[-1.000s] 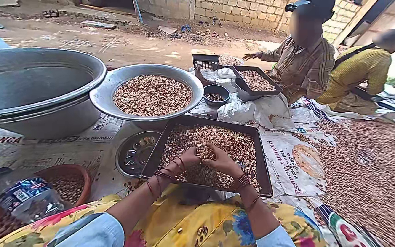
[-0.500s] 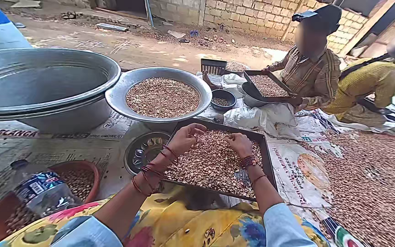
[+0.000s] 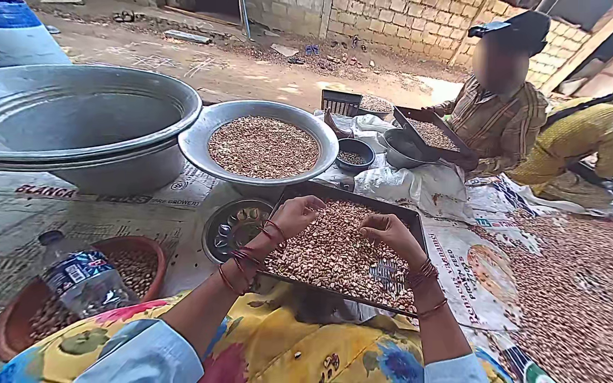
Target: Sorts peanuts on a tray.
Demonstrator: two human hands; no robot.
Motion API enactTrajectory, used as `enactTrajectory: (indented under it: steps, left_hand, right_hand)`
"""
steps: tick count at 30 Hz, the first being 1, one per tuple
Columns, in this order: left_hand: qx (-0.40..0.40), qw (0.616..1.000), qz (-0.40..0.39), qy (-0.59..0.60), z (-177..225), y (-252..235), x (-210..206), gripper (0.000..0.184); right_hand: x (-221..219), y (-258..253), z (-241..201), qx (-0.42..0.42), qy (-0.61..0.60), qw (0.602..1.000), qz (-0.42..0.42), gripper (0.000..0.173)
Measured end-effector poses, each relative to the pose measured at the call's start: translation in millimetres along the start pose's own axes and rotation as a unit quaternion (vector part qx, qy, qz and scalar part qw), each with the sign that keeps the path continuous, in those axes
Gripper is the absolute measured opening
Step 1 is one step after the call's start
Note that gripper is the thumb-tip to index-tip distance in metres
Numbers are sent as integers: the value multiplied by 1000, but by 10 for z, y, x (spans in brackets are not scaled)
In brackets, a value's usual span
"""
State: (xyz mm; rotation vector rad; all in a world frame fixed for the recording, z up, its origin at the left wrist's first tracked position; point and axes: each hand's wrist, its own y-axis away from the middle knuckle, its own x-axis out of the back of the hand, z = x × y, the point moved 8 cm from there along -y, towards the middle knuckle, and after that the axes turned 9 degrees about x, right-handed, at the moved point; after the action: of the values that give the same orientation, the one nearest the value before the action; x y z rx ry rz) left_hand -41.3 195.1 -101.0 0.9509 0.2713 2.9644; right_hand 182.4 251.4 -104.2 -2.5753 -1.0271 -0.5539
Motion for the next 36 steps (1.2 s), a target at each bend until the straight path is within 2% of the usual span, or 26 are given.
enactTrajectory:
  steps: [2, 4, 14, 19, 22, 27, 31, 36]
  left_hand:
    - [-4, 1000, -3, -6, 19, 7, -28, 29]
    - [-4, 1000, -9, -16, 35, 6, -67, 29]
    - [15, 997, -40, -62, -4, 7, -191, 31]
    - [31, 991, -54, -118, -19, 21, -253, 29]
    - [66, 976, -42, -205, -121, -16, -223, 26]
    - [141, 927, -91, -334, -415, -80, -410, 25]
    - [167, 905, -106, -376, -496, -73, -567, 29]
    - [162, 896, -122, -396, -508, -79, -580, 29]
  right_hand:
    - [63, 30, 189, -78, 213, 974, 8, 15]
    - [42, 26, 395, -121, 289, 950, 5, 21]
    - [-63, -26, 569, -156, 349, 924, -30, 20]
    - [-62, 7, 501, -172, 363, 915, -37, 21]
    - [-17, 25, 417, -161, 361, 918, -28, 20]
    - [135, 76, 289, -153, 344, 926, 15, 20]
    - [231, 129, 257, -156, 338, 927, 48, 19]
    - [148, 108, 356, -182, 347, 920, 10, 21]
